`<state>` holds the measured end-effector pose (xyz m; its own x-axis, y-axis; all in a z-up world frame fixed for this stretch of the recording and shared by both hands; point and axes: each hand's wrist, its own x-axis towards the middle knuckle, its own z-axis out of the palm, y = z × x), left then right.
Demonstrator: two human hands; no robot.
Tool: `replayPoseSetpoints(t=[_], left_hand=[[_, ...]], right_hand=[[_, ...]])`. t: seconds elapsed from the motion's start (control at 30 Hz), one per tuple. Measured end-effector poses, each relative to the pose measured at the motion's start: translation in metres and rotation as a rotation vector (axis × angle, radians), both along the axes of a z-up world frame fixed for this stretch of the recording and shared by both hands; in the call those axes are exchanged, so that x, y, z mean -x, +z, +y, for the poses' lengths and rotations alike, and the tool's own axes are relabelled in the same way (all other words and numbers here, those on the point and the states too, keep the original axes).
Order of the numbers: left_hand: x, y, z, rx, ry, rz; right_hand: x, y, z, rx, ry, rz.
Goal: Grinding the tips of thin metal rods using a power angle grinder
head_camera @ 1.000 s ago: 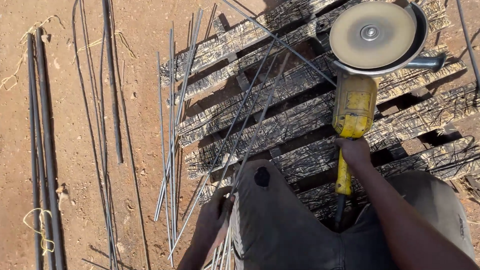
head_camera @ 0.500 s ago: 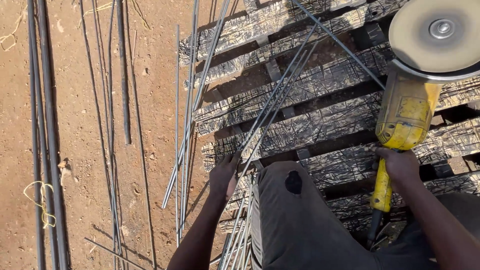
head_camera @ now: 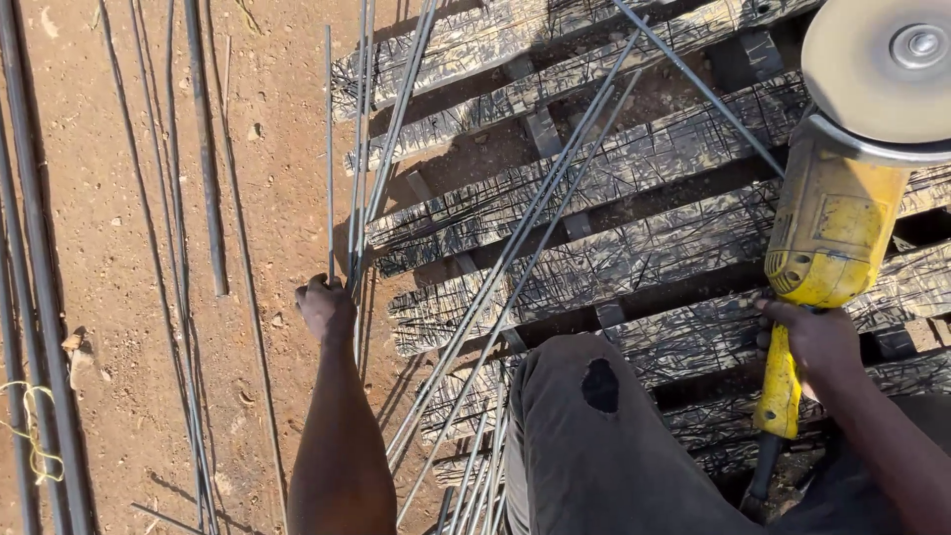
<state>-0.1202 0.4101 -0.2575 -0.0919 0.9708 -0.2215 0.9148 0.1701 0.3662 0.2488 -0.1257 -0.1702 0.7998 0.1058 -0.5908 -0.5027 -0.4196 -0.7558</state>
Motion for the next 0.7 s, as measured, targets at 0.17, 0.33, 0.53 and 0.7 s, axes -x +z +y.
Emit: replayPoseSetpoints(t=[0.17, 0.33, 0.53, 0.7], left_hand=[[-0.001, 0.01, 0.002, 0.137, -0.049, 0.141], [0.012, 0.017, -0.001, 0.038, -0.094, 0.006], [0.002, 0.157, -0.048, 0.035, -0.266, -0.404], [-0.043, 0.305, -0.168, 0.167, -0.348, -0.362]], right_hand=[[0.001, 0.007, 0.002, 0.023, 0.013, -0.035], [0.004, 0.016, 0.006, 0.043, -0.007, -0.008], [0.003, 0.015, 0.008, 0.056, -0.026, -0.01], [0.007, 0.025, 0.006, 0.055, -0.038, -0.017]])
